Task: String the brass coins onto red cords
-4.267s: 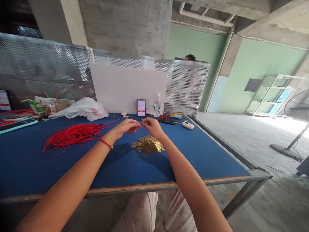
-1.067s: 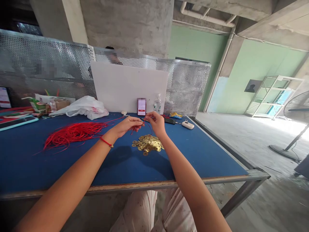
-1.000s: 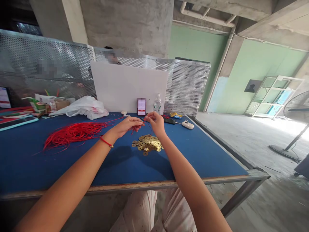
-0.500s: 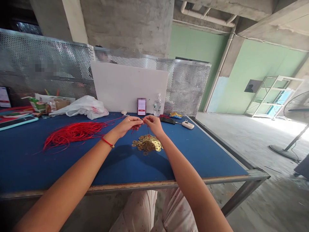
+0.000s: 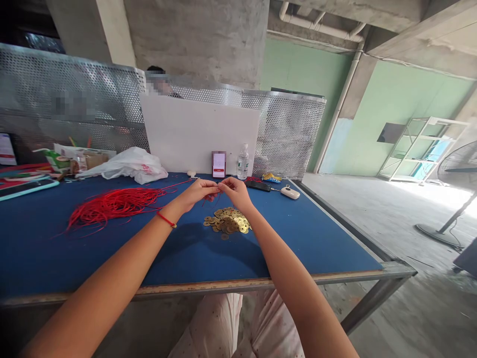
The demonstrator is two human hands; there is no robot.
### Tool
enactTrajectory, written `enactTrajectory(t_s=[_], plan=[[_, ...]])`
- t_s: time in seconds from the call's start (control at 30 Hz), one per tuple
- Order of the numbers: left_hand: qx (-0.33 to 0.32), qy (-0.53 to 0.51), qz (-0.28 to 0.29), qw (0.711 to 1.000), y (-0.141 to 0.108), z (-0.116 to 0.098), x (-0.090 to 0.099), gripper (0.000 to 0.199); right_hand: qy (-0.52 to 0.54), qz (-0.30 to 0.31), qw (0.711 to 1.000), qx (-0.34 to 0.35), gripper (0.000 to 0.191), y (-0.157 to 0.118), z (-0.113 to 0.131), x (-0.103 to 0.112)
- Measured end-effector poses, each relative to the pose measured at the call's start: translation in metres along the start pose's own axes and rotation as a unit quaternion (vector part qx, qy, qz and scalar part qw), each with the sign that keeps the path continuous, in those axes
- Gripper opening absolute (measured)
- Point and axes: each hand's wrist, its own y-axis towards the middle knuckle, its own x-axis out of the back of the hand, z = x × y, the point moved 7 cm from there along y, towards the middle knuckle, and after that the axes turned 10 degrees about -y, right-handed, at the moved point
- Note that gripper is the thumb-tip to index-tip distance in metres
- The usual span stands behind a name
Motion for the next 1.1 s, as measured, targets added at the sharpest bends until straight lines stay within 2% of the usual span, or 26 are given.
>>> enactTrajectory(t_s=[0.13,0.33,0.57,0.73,0.93,1.1], plan=[[-0.004,0.031,-0.005,1.0,0.001,0.001,0.0,0.023,-0.056,-0.016,0.998,0.029,0.023,-0.002,0.007,0.004],[-0.033,0.108,-0.02,0.993,0.0,-0.005,-0.002,0.02,-0.161,-0.033,0.986,0.023,0.017,-0.004,0.005,0.008],[-0.086,0.165,0.001,0.983,0.003,-0.003,-0.005,0.021,-0.197,-0.031,0.98,0.008,0.018,-0.004,0.005,0.009],[-0.108,0.229,0.005,0.967,0.004,-0.002,-0.006,0.023,-0.297,-0.05,0.953,-0.014,0.018,-0.008,0.009,0.014],[-0.123,0.27,-0.037,0.954,0.006,-0.003,0.002,0.023,-0.391,-0.05,0.919,-0.016,0.019,-0.009,0.013,0.014],[-0.124,0.288,-0.048,0.948,0.006,-0.002,0.004,0.021,-0.411,-0.035,0.911,-0.003,0.02,-0.009,0.015,0.011]])
